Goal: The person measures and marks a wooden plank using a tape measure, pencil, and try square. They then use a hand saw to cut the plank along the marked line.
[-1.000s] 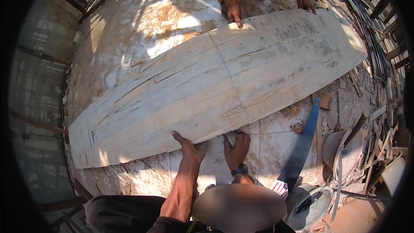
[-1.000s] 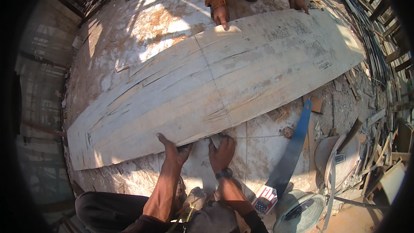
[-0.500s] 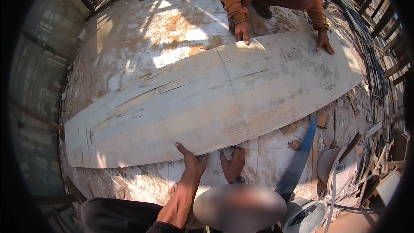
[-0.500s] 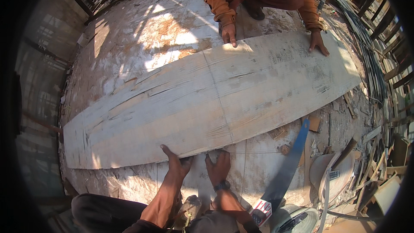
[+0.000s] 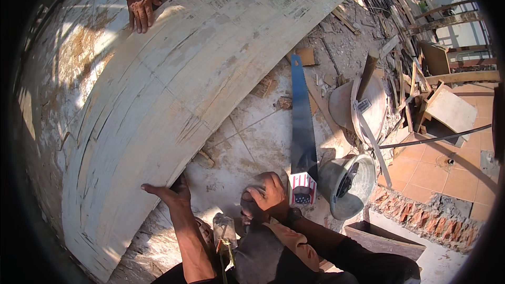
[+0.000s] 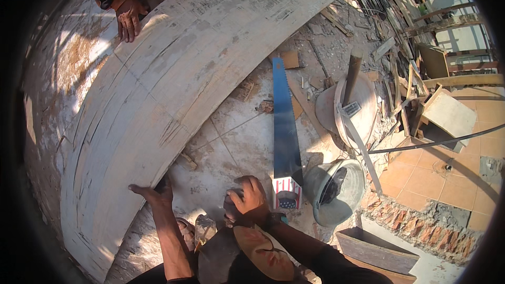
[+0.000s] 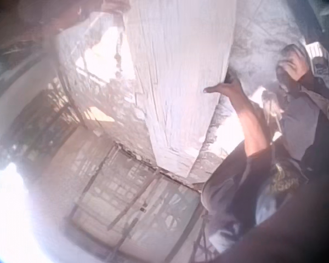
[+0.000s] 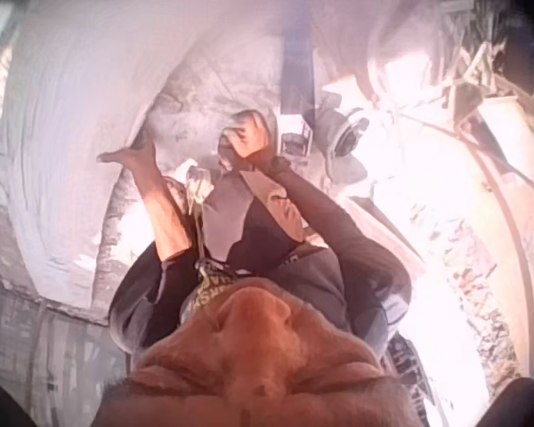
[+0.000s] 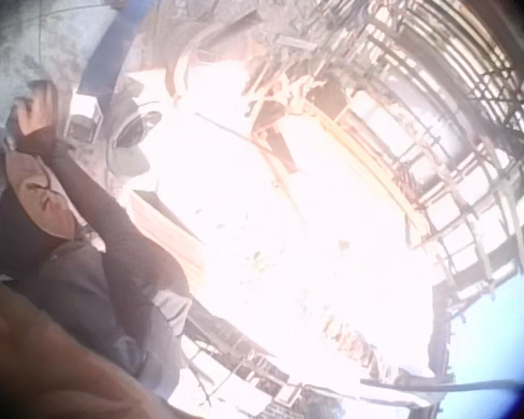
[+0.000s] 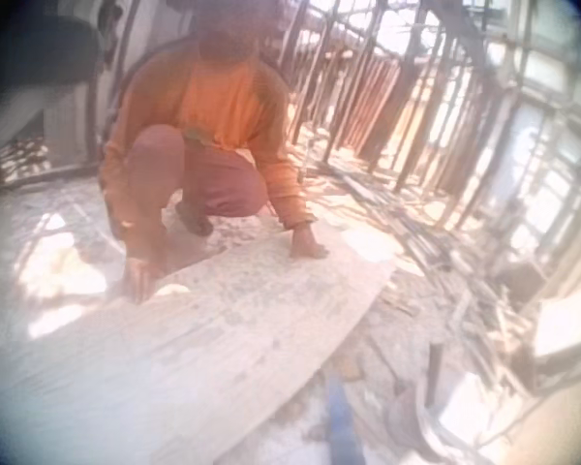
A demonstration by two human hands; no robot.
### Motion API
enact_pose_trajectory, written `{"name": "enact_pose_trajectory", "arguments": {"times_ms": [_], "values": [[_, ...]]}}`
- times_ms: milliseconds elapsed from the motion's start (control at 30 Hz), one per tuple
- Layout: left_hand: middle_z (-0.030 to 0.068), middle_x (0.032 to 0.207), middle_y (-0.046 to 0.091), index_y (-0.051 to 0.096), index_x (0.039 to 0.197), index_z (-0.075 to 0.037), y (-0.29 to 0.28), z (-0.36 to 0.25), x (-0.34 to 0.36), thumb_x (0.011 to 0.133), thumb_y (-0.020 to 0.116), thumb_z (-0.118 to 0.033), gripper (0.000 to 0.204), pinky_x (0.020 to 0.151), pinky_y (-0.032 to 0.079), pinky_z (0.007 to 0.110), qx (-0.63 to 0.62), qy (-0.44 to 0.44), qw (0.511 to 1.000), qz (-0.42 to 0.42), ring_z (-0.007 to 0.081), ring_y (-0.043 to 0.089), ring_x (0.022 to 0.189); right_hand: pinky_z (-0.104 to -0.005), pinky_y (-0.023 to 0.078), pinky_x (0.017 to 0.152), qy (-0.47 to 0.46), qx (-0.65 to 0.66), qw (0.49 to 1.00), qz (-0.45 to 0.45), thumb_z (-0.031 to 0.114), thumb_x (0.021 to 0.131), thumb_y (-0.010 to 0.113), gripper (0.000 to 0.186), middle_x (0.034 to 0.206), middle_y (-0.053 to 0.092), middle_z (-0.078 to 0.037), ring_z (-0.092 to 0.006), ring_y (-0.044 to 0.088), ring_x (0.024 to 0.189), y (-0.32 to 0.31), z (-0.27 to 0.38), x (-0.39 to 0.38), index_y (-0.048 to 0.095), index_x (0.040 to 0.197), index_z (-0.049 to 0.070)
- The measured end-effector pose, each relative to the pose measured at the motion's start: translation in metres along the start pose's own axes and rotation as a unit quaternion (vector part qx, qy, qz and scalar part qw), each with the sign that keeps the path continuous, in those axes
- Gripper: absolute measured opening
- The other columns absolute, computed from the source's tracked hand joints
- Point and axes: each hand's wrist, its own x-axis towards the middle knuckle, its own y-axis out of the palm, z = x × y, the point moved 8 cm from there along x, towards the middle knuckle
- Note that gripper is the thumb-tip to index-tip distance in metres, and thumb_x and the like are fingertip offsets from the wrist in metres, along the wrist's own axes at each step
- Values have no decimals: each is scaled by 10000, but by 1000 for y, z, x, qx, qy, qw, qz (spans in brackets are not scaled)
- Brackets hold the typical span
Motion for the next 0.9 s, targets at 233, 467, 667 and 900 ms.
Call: {"name": "enact_pose_trajectory", "arguments": {"times_ms": [233, 467, 667, 900], "values": [[113, 1582, 413, 367, 1567, -173, -1, -2, 3, 933, 276, -849, 931, 1129, 439, 518, 16, -7, 1000, -20, 325, 451, 1410, -465, 467, 876, 7, -146, 988, 40, 307, 793, 824, 437, 1063, 620, -146, -373, 603, 1001, -53, -82, -134, 609, 1097, 79], [105, 1607, 374, 353, 1576, -196, -13, 2, 21, 875, 404, -882, 982, 1159, 392, 558, 9, -19, 999, 24, 338, 395, 1449, -497, 457, 897, -38, -117, 992, -9, 173, 796, 777, 386, 1073, 625, -129, -377, 596, 1042, -65, -85, -133, 597, 1124, 80], [94, 1587, 410, 323, 1591, -193, -22, -4, 12, 848, 422, -905, 1034, 1157, 414, 476, 31, 0, 1000, -4, 322, 451, 1408, -503, 437, 925, -56, -252, 966, 18, 67, 759, 663, 386, 1102, 616, -131, -365, 575, 1086, -64, -96, -95, 616, 1142, 57], [130, 1625, 330, 273, 1612, -182, -16, 10, 7, 824, 427, -928, 1096, 1204, 294, 529, 13, -18, 999, 23, 340, 355, 1470, -445, 486, 786, -55, -202, 978, -2, 106, 784, 713, 251, 1003, 639, -147, -325, 635, 955, -90, -59, -103, 655, 1020, 43]]}}
